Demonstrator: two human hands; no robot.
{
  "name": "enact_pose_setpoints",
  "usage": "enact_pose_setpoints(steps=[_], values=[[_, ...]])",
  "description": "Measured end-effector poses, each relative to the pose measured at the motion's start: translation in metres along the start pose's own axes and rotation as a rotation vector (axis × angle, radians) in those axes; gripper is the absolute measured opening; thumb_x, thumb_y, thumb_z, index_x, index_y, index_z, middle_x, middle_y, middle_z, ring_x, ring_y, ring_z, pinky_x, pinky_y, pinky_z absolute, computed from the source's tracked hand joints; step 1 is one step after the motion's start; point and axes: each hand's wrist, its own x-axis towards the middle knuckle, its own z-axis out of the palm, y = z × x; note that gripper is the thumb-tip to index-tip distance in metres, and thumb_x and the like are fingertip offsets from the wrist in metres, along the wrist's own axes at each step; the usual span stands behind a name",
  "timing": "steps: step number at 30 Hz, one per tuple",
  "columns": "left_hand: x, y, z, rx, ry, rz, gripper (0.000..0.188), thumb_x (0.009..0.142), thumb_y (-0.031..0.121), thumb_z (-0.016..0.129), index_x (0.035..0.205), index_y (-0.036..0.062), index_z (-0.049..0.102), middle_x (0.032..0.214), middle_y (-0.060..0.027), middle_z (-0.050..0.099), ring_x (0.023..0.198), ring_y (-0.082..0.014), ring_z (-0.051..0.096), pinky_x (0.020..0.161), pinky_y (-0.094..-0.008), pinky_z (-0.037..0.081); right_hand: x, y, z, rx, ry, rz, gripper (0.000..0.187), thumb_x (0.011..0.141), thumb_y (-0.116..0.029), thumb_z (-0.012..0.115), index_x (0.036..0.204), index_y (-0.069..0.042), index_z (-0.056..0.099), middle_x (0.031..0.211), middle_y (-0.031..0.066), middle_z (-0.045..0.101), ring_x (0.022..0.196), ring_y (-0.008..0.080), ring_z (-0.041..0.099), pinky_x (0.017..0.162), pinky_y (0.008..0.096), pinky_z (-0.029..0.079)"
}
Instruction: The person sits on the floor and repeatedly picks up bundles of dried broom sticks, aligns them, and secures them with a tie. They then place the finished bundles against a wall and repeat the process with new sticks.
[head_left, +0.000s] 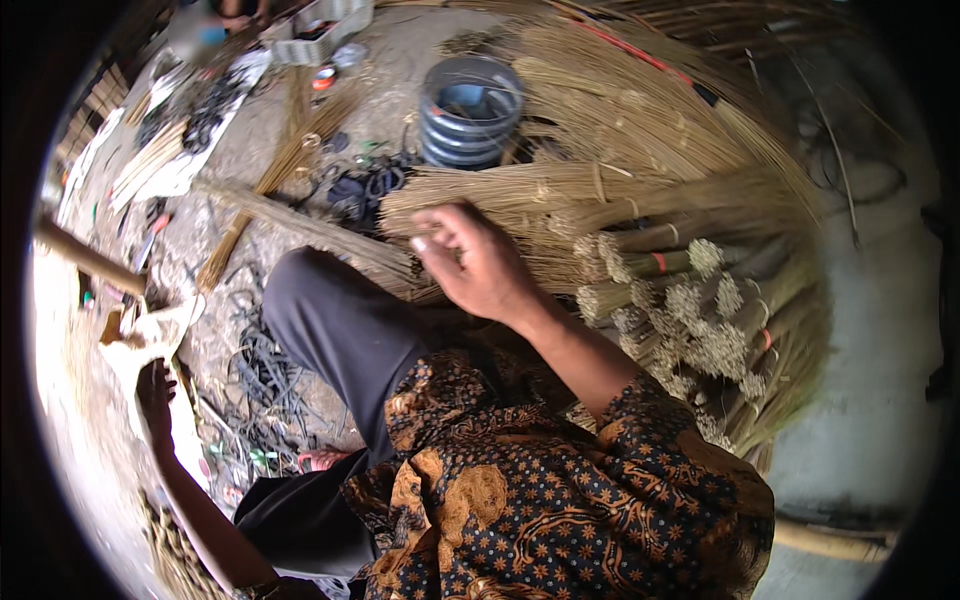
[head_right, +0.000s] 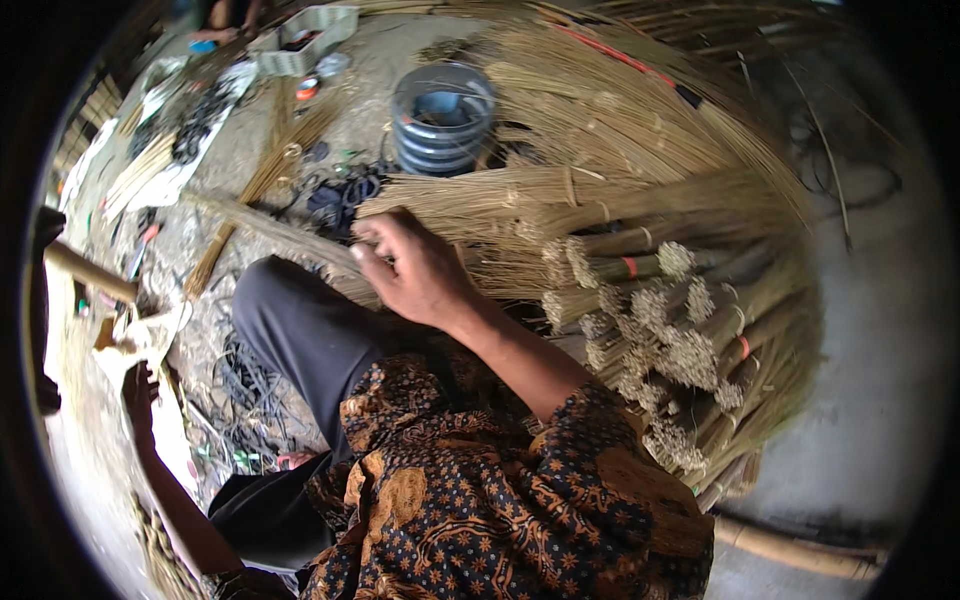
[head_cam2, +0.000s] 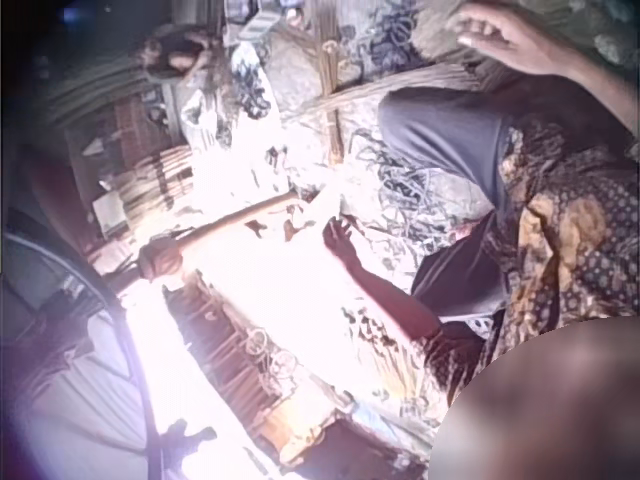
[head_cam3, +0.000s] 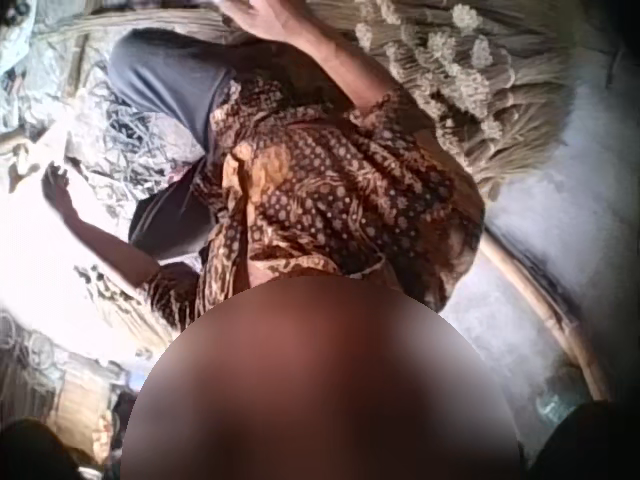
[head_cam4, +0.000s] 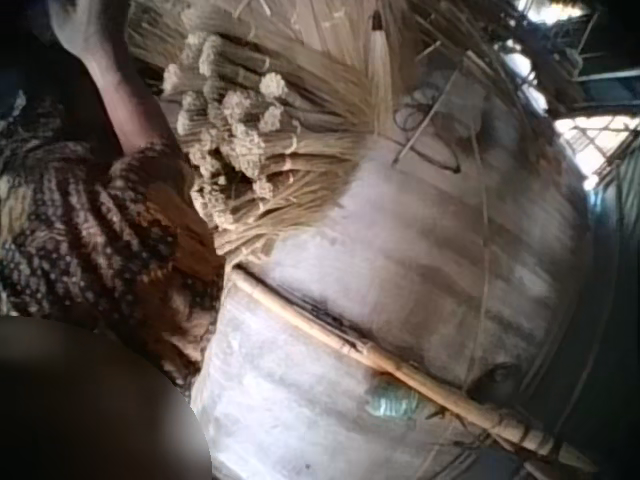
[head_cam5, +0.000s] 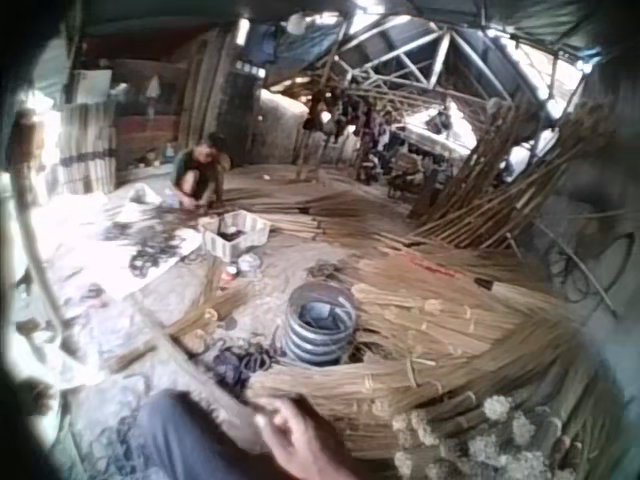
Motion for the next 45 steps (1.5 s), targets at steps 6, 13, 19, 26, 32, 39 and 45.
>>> enact_pose_setpoints(steps=[6, 13, 19, 26, 32, 39, 45], values=[[0.019, -0.057, 0.037, 0.155, -0.255, -0.035, 0.035, 0.105, 0.039, 0.058, 0.118, 0.0066, 0.064, 0.093, -0.0016, 0.063, 0.074, -0.0114, 0.062, 0.061, -0.0280, 0.046, -0.032, 0.022, -0.151, -0.885, 0.093, 0.454, 0.048, 0.102, -0.038, 0.060, 0.137, -0.005, 0.055, 0.129, 0.0198, 0.065, 0.116, 0.0346, 0.068, 0.094, 0.0472, 0.057], [0.006, -0.054, 0.060, 0.154, -0.286, 0.041, 0.027, 0.102, 0.030, 0.058, 0.113, 0.0069, 0.065, 0.087, -0.0002, 0.060, 0.069, -0.0119, 0.059, 0.061, -0.0268, 0.048, -0.074, 0.017, -0.331, -1.250, 0.230, 1.247, 0.065, 0.102, -0.054, 0.051, 0.140, -0.002, 0.058, 0.141, 0.0249, 0.060, 0.131, 0.0378, 0.060, 0.109, 0.0472, 0.049], [-0.039, 0.029, 0.059, 0.010, -0.289, 0.152, 0.036, 0.105, 0.030, 0.061, 0.127, 0.0017, 0.063, 0.105, -0.0054, 0.062, 0.088, -0.0152, 0.062, 0.082, -0.0309, 0.053, -0.153, 0.035, -0.387, -1.150, 0.149, 1.680, 0.070, 0.103, -0.054, 0.050, 0.150, -0.002, 0.049, 0.156, 0.0214, 0.047, 0.136, 0.0386, 0.054, 0.107, 0.0488, 0.051], [-0.134, 0.210, 0.068, -0.318, -0.189, 0.539, 0.035, 0.106, 0.025, 0.058, 0.126, -0.0026, 0.061, 0.115, -0.0110, 0.062, 0.104, -0.0201, 0.059, 0.097, -0.0352, 0.046, -0.178, 0.045, -0.395, -0.693, 0.495, 1.717, 0.069, 0.102, -0.050, 0.053, 0.154, -0.004, 0.045, 0.160, 0.0169, 0.043, 0.133, 0.0362, 0.056, 0.096, 0.0477, 0.057], [-0.216, 0.310, 0.087, -0.762, -0.567, 1.182, 0.025, 0.096, 0.034, 0.070, 0.091, 0.0095, 0.068, 0.090, -0.0124, 0.056, 0.071, -0.0254, 0.062, 0.060, -0.0382, 0.054, -0.183, 0.079, -0.412, -0.858, 0.287, 1.701, 0.070, 0.100, -0.051, 0.054, 0.153, -0.005, 0.048, 0.158, 0.0151, 0.047, 0.135, 0.0366, 0.053, 0.095, 0.0479, 0.056], [-0.221, 0.324, 0.122, -1.165, -0.975, 1.213, 0.013, 0.091, 0.023, 0.076, 0.098, 0.0134, 0.074, 0.102, -0.0128, 0.058, 0.084, -0.0286, 0.064, 0.069, -0.0389, 0.056, -0.201, 0.085, -0.430, -0.588, 0.570, 1.717, 0.071, 0.101, -0.046, 0.058, 0.158, -0.007, 0.040, 0.165, 0.0164, 0.036, 0.141, 0.0361, 0.047, 0.102, 0.0509, 0.053], [-0.213, 0.354, 0.130, -1.216, -1.015, 1.176, 0.018, 0.086, 0.014, 0.081, 0.104, 0.0167, 0.079, 0.111, -0.0132, 0.060, 0.095, -0.0313, 0.065, 0.076, -0.0395, 0.058, -0.177, 0.065, -0.408, 0.539, 1.293, 0.746, 0.048, 0.098, -0.035, 0.055, 0.137, -0.006, 0.055, 0.134, 0.0243, 0.062, 0.122, 0.0398, 0.060, 0.103, 0.0598, 0.049]])
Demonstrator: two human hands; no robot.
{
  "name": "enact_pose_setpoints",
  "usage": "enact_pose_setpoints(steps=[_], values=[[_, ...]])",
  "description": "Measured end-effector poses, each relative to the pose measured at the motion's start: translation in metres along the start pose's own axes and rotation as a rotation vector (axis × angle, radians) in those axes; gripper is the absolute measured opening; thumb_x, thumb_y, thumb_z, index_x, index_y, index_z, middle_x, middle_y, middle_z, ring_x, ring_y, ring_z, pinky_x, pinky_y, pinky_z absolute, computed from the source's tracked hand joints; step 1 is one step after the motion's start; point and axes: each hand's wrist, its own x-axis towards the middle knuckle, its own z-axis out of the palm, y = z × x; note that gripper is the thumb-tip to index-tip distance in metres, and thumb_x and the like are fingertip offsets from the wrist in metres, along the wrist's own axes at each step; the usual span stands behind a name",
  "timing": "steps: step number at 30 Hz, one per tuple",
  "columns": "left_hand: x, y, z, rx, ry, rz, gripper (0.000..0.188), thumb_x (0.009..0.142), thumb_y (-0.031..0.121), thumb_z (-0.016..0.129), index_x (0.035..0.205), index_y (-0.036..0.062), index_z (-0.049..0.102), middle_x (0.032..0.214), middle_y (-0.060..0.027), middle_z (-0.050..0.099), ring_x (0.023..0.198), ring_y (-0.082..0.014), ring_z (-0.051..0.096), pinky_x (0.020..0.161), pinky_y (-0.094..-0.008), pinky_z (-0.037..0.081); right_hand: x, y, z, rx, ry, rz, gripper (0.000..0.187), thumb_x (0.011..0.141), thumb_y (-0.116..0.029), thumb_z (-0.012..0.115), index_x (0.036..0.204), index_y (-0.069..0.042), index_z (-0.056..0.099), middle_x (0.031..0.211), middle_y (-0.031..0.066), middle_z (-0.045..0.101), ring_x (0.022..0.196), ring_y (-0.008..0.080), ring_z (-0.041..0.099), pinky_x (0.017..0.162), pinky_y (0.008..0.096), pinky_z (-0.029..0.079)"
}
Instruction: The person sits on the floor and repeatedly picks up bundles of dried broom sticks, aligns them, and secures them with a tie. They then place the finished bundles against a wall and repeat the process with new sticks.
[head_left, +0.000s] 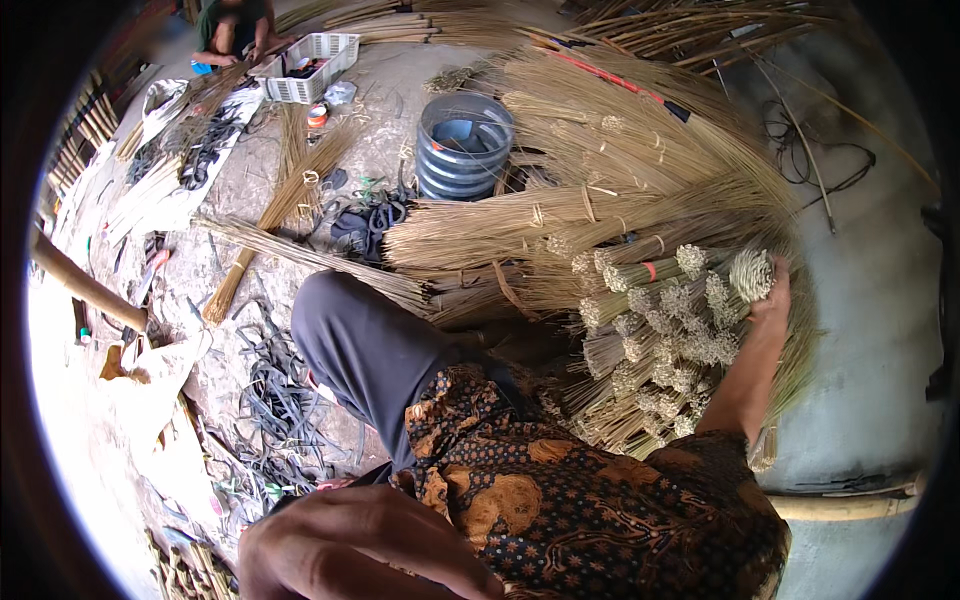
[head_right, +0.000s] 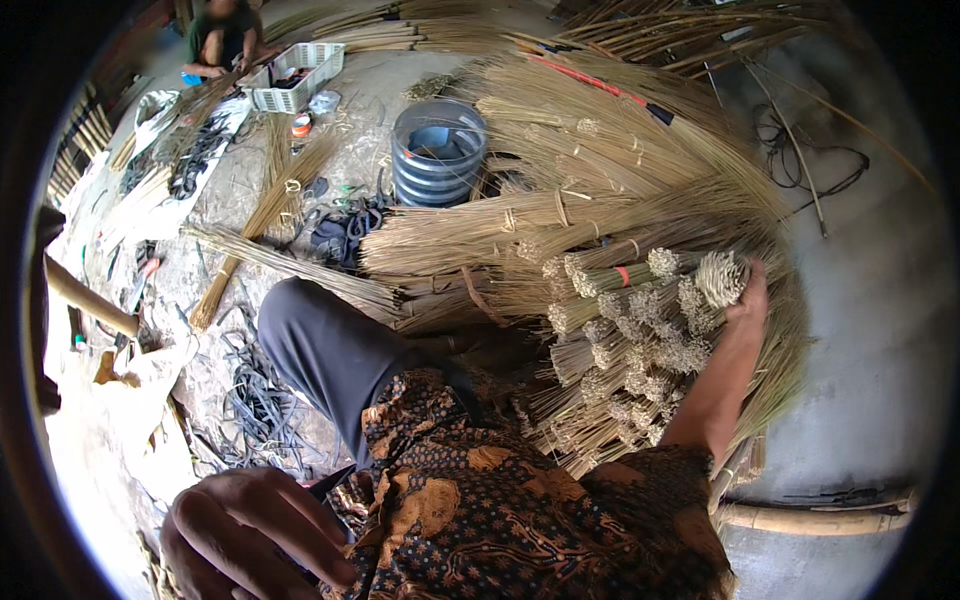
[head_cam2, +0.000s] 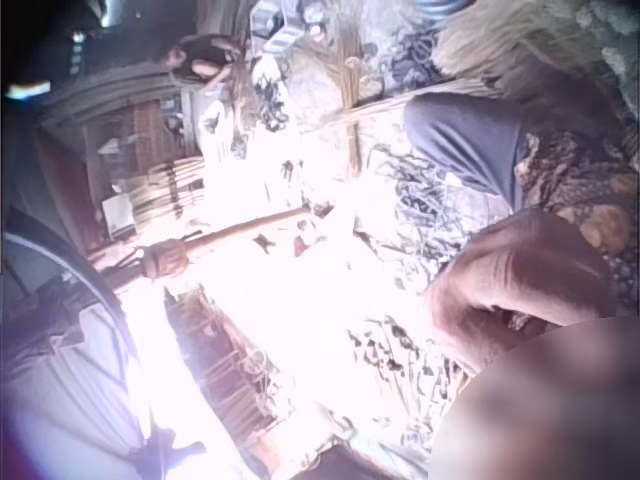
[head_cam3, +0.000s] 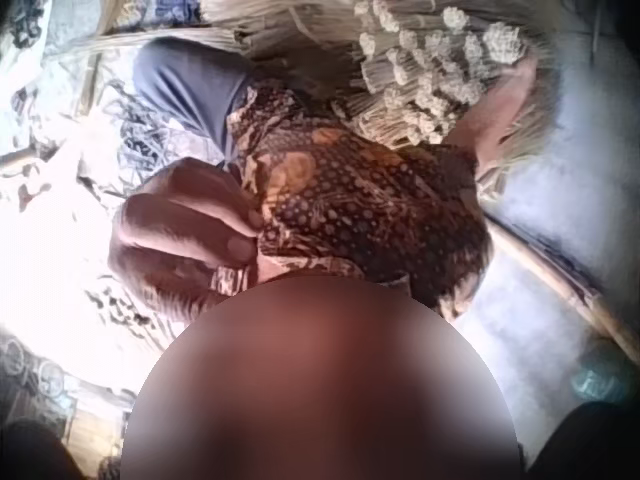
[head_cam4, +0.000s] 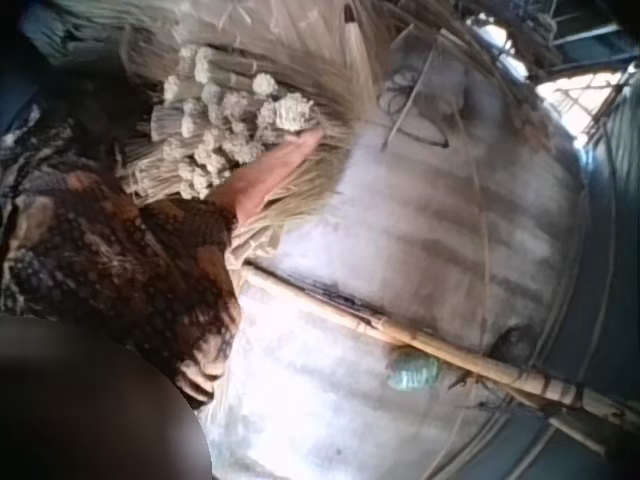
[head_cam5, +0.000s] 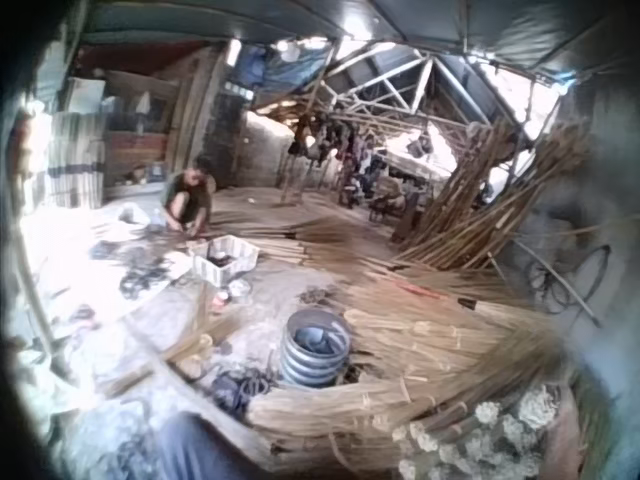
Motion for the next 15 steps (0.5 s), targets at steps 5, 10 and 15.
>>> enact_pose_setpoints(steps=[5, 10, 15], values=[[0.012, 0.011, -0.008, 0.428, 0.149, -0.183, 0.014, 0.091, 0.026, 0.077, 0.092, 0.0133, 0.070, 0.104, -0.0118, 0.055, 0.089, -0.0286, 0.064, 0.075, -0.0425, 0.058, -0.106, 0.055, 0.117, 0.516, -0.209, -0.169, 0.015, 0.097, -0.019, 0.056, 0.097, -0.005, 0.060, 0.091, 0.0113, 0.067, 0.085, 0.0256, 0.065, 0.084, 0.0407, 0.057], [-0.045, 0.021, -0.042, 0.918, 0.406, -0.501, 0.020, 0.097, 0.021, 0.069, 0.105, 0.0028, 0.074, 0.096, -0.0135, 0.066, 0.094, -0.0194, 0.066, 0.083, -0.0303, 0.052, -0.196, 0.114, 0.235, 0.664, -0.505, -0.055, 0.021, 0.096, -0.015, 0.060, 0.116, -0.018, 0.053, 0.085, 0.0018, 0.059, 0.075, 0.0168, 0.056, 0.073, 0.0397, 0.051], [-0.097, 0.026, -0.081, 0.618, 0.805, -0.700, 0.037, 0.102, 0.027, 0.066, 0.126, -0.0010, 0.063, 0.116, -0.0081, 0.064, 0.102, -0.0185, 0.065, 0.092, -0.0344, 0.052, -0.312, 0.178, 0.306, 0.423, -1.158, 0.059, 0.052, 0.091, -0.007, 0.061, 0.138, -0.011, 0.039, 0.083, 0.0070, 0.057, 0.069, 0.0197, 0.059, 0.067, 0.0393, 0.055]])
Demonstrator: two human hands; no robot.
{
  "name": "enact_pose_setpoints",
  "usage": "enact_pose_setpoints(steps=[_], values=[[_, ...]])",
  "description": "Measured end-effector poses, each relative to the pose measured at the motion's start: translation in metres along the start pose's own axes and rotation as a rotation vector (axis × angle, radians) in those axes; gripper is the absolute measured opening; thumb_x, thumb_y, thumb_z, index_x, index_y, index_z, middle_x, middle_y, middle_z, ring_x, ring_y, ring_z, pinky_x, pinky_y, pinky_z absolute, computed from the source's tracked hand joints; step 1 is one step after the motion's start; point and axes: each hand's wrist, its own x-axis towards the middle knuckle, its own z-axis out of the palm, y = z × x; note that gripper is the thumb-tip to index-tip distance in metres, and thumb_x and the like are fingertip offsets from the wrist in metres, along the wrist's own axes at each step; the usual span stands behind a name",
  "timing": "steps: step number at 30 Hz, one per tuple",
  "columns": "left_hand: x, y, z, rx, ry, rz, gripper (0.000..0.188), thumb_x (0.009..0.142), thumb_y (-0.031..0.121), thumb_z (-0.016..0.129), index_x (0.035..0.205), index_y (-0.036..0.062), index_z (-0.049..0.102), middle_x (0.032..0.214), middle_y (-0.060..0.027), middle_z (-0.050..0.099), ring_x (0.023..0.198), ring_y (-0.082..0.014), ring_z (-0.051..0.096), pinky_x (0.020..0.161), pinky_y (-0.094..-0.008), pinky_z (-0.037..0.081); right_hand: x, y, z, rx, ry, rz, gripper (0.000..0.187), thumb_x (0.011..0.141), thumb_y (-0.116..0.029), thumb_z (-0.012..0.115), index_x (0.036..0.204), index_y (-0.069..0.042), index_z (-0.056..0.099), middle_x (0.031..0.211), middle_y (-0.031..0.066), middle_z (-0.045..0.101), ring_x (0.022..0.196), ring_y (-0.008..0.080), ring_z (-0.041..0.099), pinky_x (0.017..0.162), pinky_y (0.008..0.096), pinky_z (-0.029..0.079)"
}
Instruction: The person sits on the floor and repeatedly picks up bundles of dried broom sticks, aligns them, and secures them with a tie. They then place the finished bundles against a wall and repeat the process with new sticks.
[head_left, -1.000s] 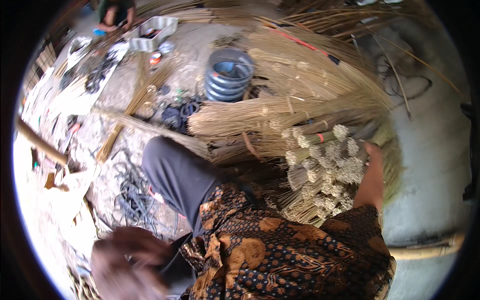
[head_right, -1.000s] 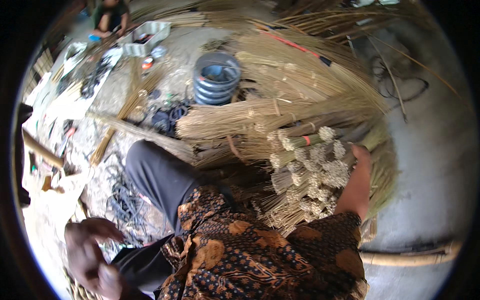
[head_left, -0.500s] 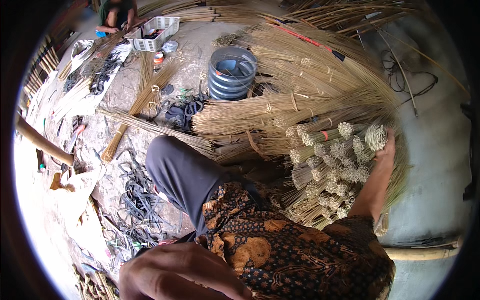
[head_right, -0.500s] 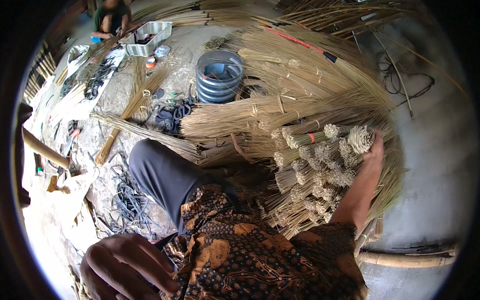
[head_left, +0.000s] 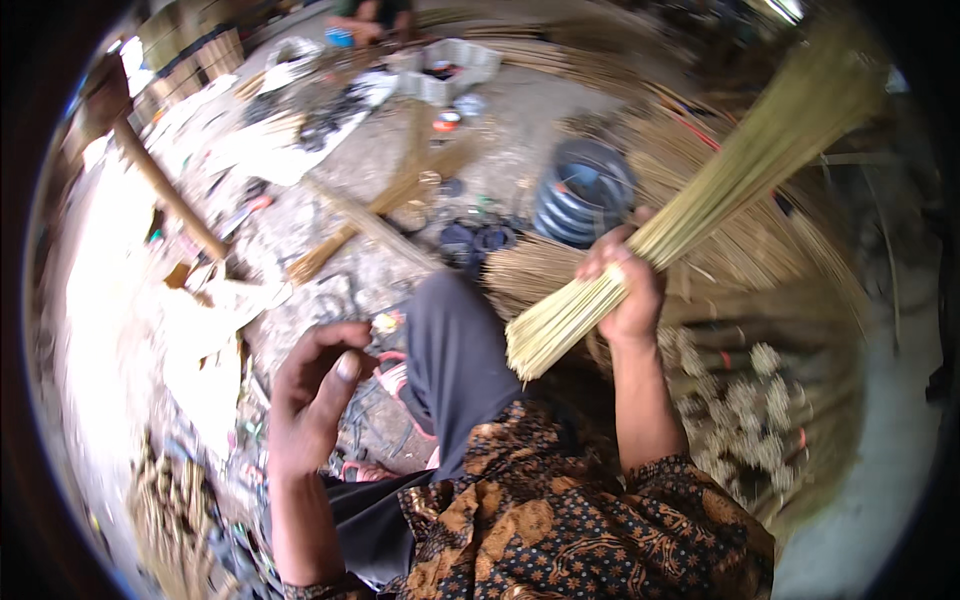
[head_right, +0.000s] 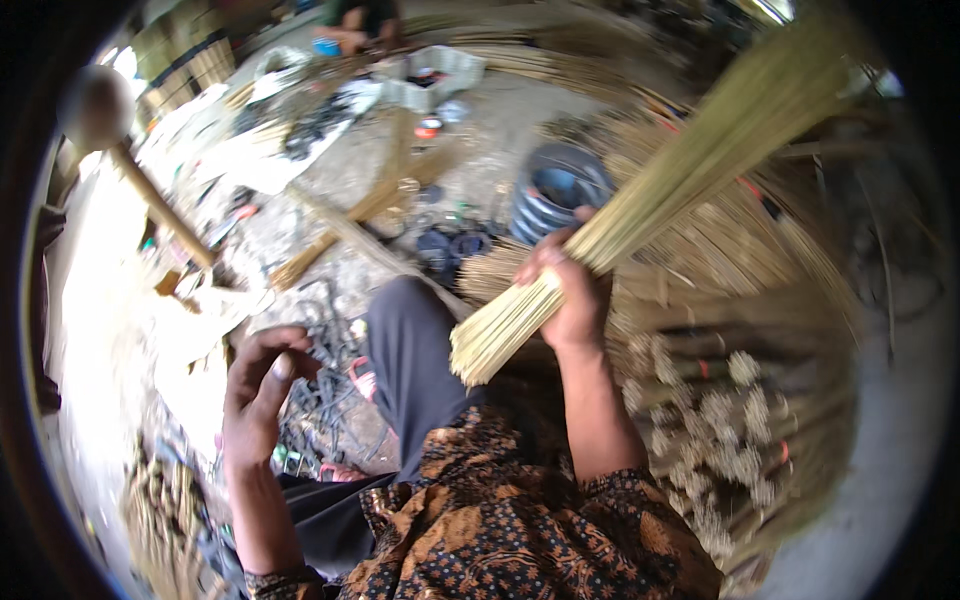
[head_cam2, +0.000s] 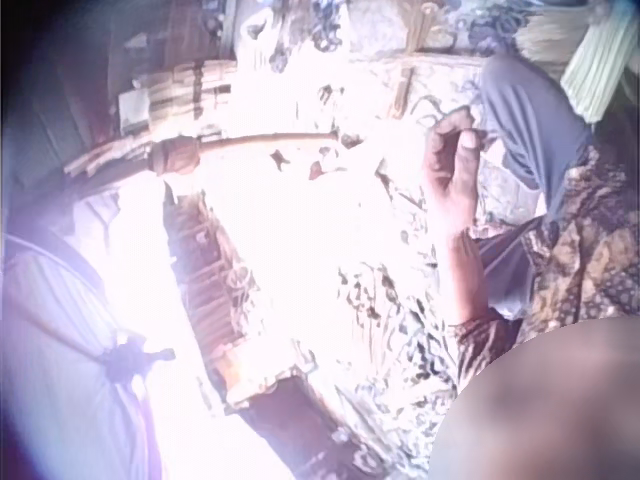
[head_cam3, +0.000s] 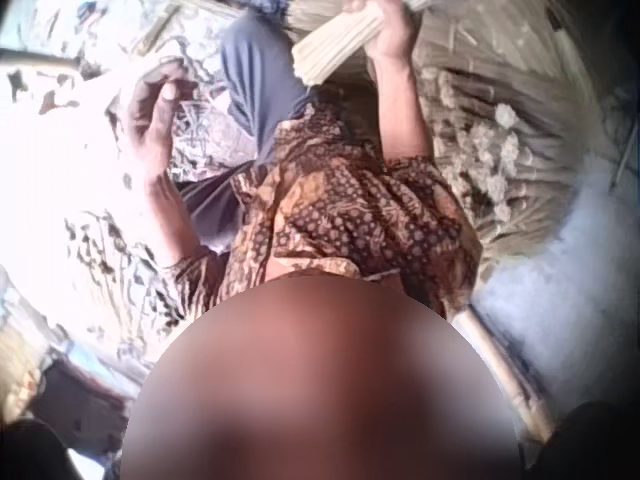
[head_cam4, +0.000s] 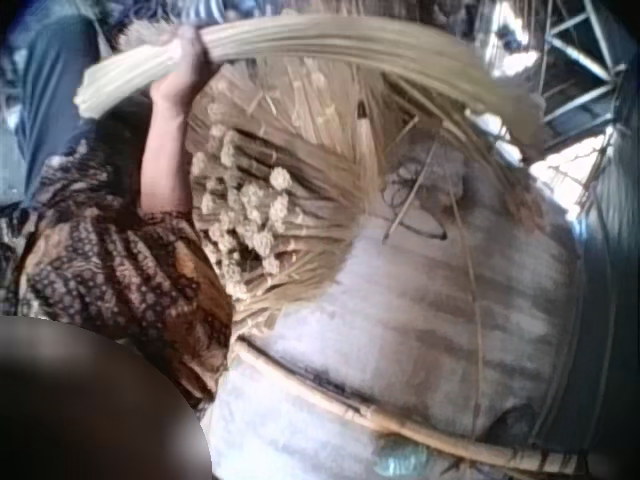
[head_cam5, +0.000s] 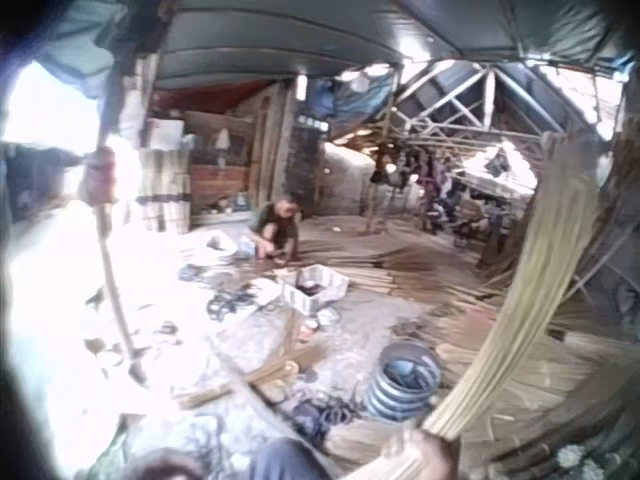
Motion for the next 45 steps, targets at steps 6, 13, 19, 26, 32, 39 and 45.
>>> enact_pose_setpoints(steps=[6, 13, 19, 26, 32, 39, 45], values=[[-0.006, -0.040, -0.071, -0.154, 0.242, -0.072, 0.086, 0.091, 0.056, 0.074, 0.149, -0.0010, 0.045, 0.133, -0.0146, 0.063, 0.118, -0.0256, 0.064, 0.102, -0.0421, 0.051, -0.068, 0.144, 0.120, -0.025, -0.773, 0.627, 0.053, 0.084, -0.006, 0.071, 0.128, -0.003, 0.042, 0.083, 0.0076, 0.063, 0.070, 0.0180, 0.065, 0.064, 0.0341, 0.056], [-0.046, -0.075, -0.154, -0.287, 0.967, -0.147, 0.028, 0.088, 0.018, 0.078, 0.099, 0.0042, 0.057, 0.077, -0.0044, 0.061, 0.063, -0.0166, 0.063, 0.059, -0.0322, 0.055, -0.175, 0.251, 0.179, -0.424, -1.239, 0.453, 0.068, 0.085, -0.024, 0.082, 0.137, -0.002, 0.046, 0.108, 0.0166, 0.066, 0.098, 0.0282, 0.068, 0.088, 0.0401, 0.053], [-0.079, -0.116, -0.177, -0.393, 1.212, -0.086, 0.026, 0.090, 0.023, 0.079, 0.088, 0.0080, 0.057, 0.066, -0.0005, 0.054, 0.052, -0.0135, 0.054, 0.050, -0.0306, 0.047, -0.198, 0.274, 0.185, -0.704, -1.446, 0.591, 0.051, 0.080, -0.023, 0.082, 0.120, -0.001, 0.058, 0.100, 0.0229, 0.071, 0.098, 0.0392, 0.071, 0.086, 0.0443, 0.055], [-0.078, -0.110, -0.169, 0.058, 0.869, -0.028, 0.044, 0.096, 0.034, 0.076, 0.114, -0.0021, 0.059, 0.097, -0.0082, 0.065, 0.094, -0.0198, 0.067, 0.083, -0.0346, 0.055, -0.197, 0.300, 0.235, -0.368, -1.187, 0.802, 0.021, 0.087, -0.010, 0.071, 0.104, -0.001, 0.062, 0.083, 0.0063, 0.067, 0.078, 0.0165, 0.067, 0.070, 0.0338, 0.054], [-0.100, -0.105, -0.155, 0.463, 0.323, -0.191, 0.107, 0.071, 0.035, 0.094, 0.150, -0.0090, 0.036, 0.144, -0.0281, 0.054, 0.133, -0.0331, 0.055, 0.113, -0.0407, 0.043, -0.146, 0.292, 0.264, 0.067, -0.677, 0.846, 0.028, 0.089, 0.000, 0.065, 0.115, -0.003, 0.054, 0.081, 0.0080, 0.062, 0.062, 0.0163, 0.061, 0.064, 0.0318, 0.055], [-0.084, -0.132, -0.111, 0.603, 0.511, -0.289, 0.051, 0.078, 0.025, 0.076, 0.122, 0.0075, 0.058, 0.098, -0.0217, 0.073, 0.096, -0.0436, 0.070, 0.083, -0.0506, 0.056, -0.113, 0.255, 0.261, 0.115, -0.542, 0.805, 0.034, 0.090, -0.006, 0.070, 0.122, -0.005, 0.057, 0.086, 0.0080, 0.063, 0.076, 0.0194, 0.063, 0.075, 0.0351, 0.055], [-0.109, -0.148, -0.164, 1.087, 0.714, -0.404, 0.023, 0.085, 0.022, 0.071, 0.104, 0.0115, 0.063, 0.090, -0.0175, 0.072, 0.087, -0.0412, 0.072, 0.075, -0.0518, 0.057, 0.095, 0.238, 0.210, 0.320, -0.461, 0.464, 0.022, 0.101, -0.022, 0.061, 0.115, -0.004, 0.058, 0.098, 0.0082, 0.063, 0.092, 0.0229, 0.061, 0.090, 0.0424, 0.053]])
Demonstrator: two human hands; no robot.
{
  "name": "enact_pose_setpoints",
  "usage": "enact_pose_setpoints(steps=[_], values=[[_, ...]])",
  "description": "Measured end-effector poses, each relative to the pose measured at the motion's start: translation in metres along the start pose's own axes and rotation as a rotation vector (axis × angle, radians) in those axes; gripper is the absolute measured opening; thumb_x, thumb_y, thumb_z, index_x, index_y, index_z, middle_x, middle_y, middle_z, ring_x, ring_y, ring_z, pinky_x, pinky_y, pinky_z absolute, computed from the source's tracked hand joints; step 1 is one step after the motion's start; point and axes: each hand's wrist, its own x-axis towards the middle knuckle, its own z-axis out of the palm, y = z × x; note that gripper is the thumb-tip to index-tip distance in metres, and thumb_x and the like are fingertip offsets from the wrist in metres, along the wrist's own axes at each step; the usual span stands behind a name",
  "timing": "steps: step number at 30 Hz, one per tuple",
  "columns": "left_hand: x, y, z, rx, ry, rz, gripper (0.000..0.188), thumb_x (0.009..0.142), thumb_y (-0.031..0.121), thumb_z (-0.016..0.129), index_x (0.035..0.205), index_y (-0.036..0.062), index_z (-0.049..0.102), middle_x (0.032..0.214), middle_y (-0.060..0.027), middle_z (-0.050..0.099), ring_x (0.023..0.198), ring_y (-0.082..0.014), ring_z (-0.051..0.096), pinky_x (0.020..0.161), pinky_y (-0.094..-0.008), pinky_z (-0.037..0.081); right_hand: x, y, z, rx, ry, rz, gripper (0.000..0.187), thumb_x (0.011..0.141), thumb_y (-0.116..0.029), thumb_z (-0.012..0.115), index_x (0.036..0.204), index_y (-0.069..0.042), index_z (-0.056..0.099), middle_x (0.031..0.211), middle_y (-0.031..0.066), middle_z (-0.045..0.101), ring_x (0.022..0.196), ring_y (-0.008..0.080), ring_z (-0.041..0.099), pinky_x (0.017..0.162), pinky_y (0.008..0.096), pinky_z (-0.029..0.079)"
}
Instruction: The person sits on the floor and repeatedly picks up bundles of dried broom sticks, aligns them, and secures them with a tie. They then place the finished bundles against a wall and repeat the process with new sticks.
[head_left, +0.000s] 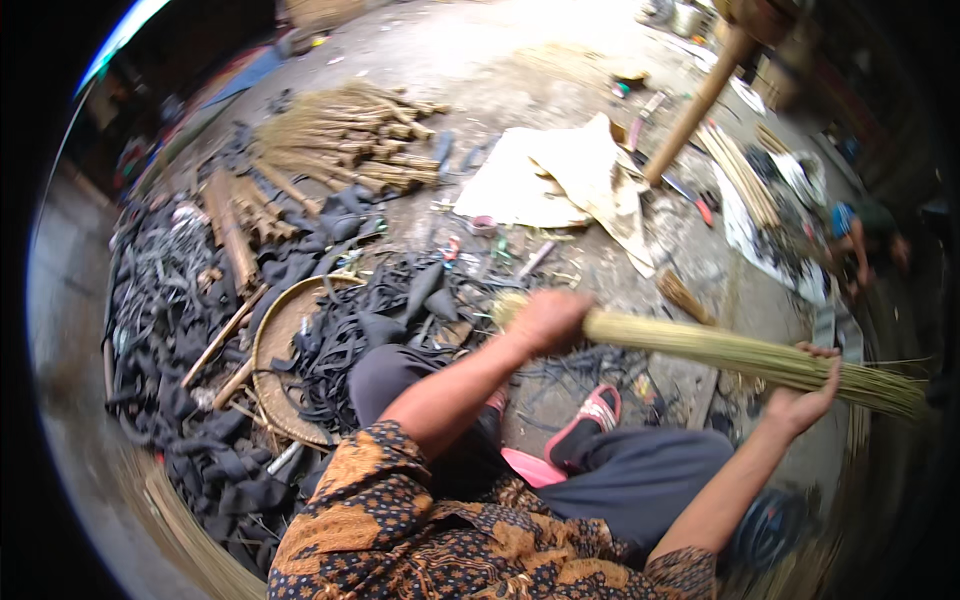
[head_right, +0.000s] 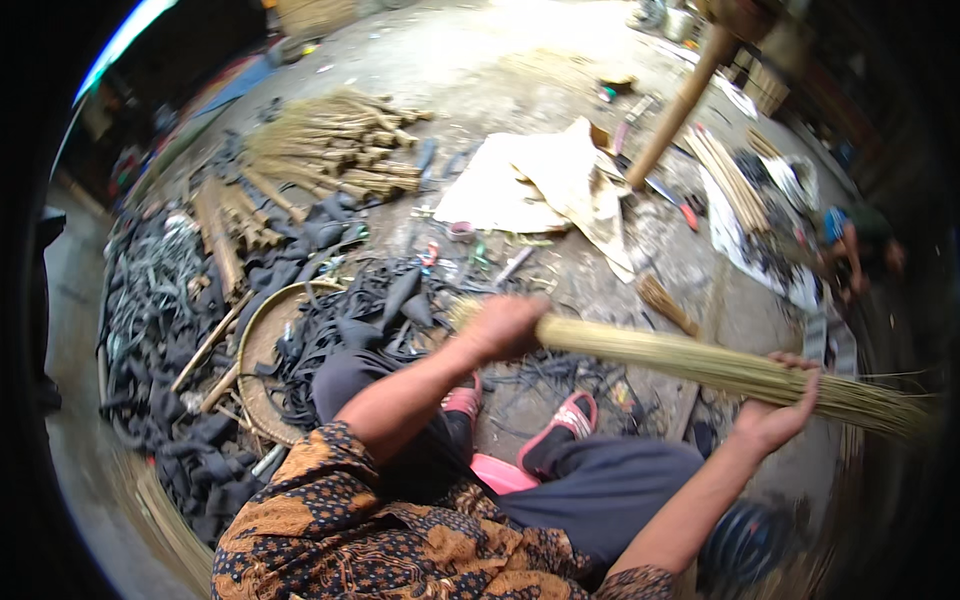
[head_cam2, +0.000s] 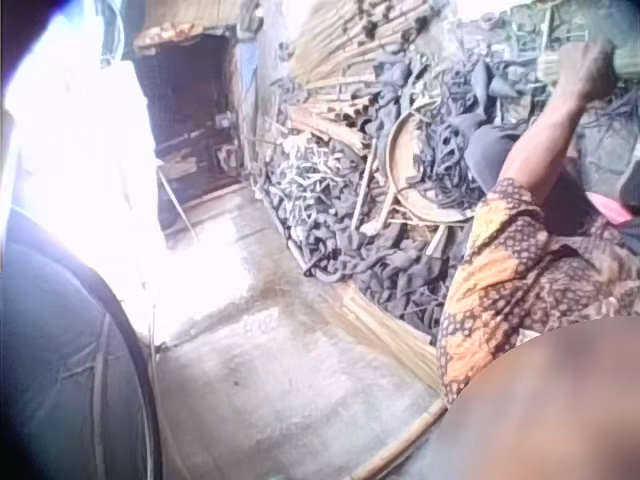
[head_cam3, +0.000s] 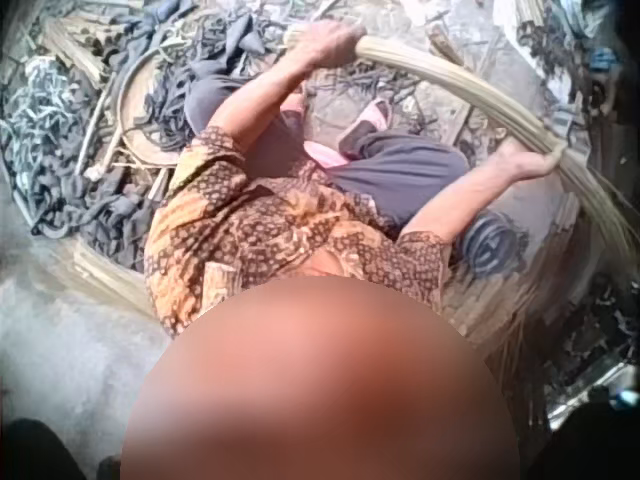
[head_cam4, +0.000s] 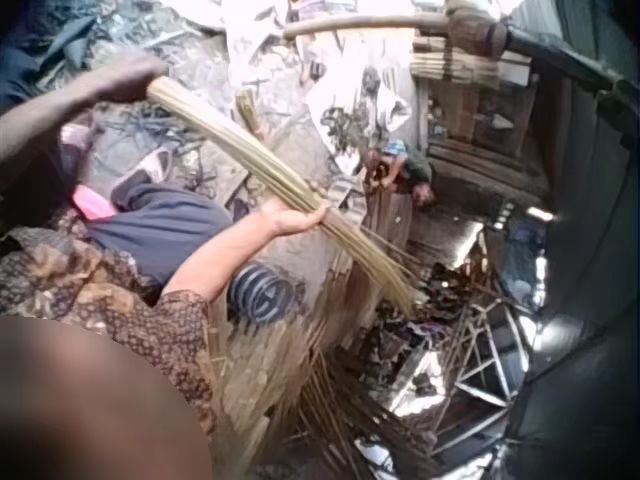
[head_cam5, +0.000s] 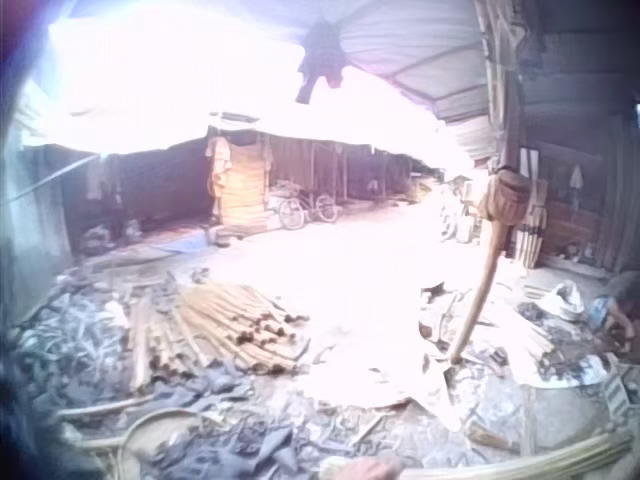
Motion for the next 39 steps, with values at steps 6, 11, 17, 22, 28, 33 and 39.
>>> enact_pose_setpoints(steps=[6, 11, 17, 22, 28, 33, 39], values=[[-0.006, -0.068, -0.047, 0.257, 0.353, -0.006, 0.010, 0.081, 0.010, 0.064, 0.091, 0.0089, 0.065, 0.085, -0.0183, 0.071, 0.079, -0.0393, 0.071, 0.071, -0.0520, 0.056, 0.035, -0.177, -0.198, 0.053, 0.618, -0.336, 0.050, 0.100, -0.028, 0.061, 0.137, 0.003, 0.045, 0.136, 0.0157, 0.057, 0.133, 0.0381, 0.055, 0.108, 0.0542, 0.051], [-0.005, -0.047, -0.025, 0.082, 0.067, -0.398, 0.029, 0.086, 0.028, 0.070, 0.109, 0.0107, 0.067, 0.092, -0.0197, 0.075, 0.083, -0.0383, 0.073, 0.077, -0.0493, 0.058, -0.040, -0.122, -0.280, -0.126, 0.968, -0.255, 0.058, 0.102, -0.036, 0.058, 0.144, 0.001, 0.040, 0.139, 0.0169, 0.054, 0.121, 0.0325, 0.061, 0.099, 0.0496, 0.056], [0.019, 0.017, 0.062, -0.586, -0.141, -0.596, 0.026, 0.084, 0.016, 0.080, 0.098, 0.0031, 0.063, 0.077, -0.0053, 0.066, 0.063, -0.0155, 0.061, 0.057, -0.0328, 0.052, -0.143, 0.143, -0.160, -1.029, -0.124, 0.572, 0.101, 0.093, -0.049, 0.075, 0.160, 0.005, 0.023, 0.149, 0.0275, 0.051, 0.121, 0.0336, 0.066, 0.093, 0.0421, 0.057], [0.030, 0.032, 0.161, -0.875, -0.241, -0.638, 0.025, 0.082, 0.017, 0.082, 0.092, 0.0010, 0.066, 0.074, -0.0055, 0.067, 0.064, -0.0153, 0.063, 0.058, -0.0344, 0.051, -0.146, 0.220, -0.124, -0.635, -0.319, 0.973, 0.057, 0.106, -0.037, 0.061, 0.139, 0.008, 0.053, 0.120, 0.0140, 0.070, 0.099, 0.0174, 0.069, 0.085, 0.0344, 0.057], [0.032, 0.007, 0.249, -0.912, -0.613, -0.906, 0.032, 0.081, 0.027, 0.083, 0.097, 0.0006, 0.074, 0.085, -0.0094, 0.071, 0.070, -0.0157, 0.064, 0.060, -0.0337, 0.051, -0.164, 0.291, -0.150, -0.931, -0.378, 1.084, 0.056, 0.097, -0.051, 0.068, 0.116, 0.002, 0.071, 0.101, 0.0087, 0.074, 0.093, 0.0145, 0.068, 0.082, 0.0321, 0.054], [0.026, 0.003, 0.258, -0.808, -0.601, -0.726, 0.038, 0.083, 0.026, 0.080, 0.109, -0.0004, 0.071, 0.092, -0.0061, 0.072, 0.077, -0.0130, 0.065, 0.065, -0.0331, 0.053, -0.174, 0.302, -0.163, -0.812, -0.260, 1.137, 0.048, 0.094, -0.035, 0.077, 0.120, 0.005, 0.068, 0.109, 0.0105, 0.073, 0.095, 0.0143, 0.067, 0.086, 0.0303, 0.054], [0.028, -0.002, 0.236, -1.205, -0.607, -0.921, 0.039, 0.092, 0.024, 0.080, 0.121, 0.0018, 0.067, 0.106, -0.0078, 0.073, 0.089, -0.0182, 0.070, 0.081, -0.0353, 0.058, -0.174, 0.303, -0.166, -0.493, 0.070, 1.214, 0.036, 0.095, -0.024, 0.072, 0.118, 0.003, 0.068, 0.105, 0.0065, 0.073, 0.091, 0.0133, 0.067, 0.080, 0.0304, 0.055]])
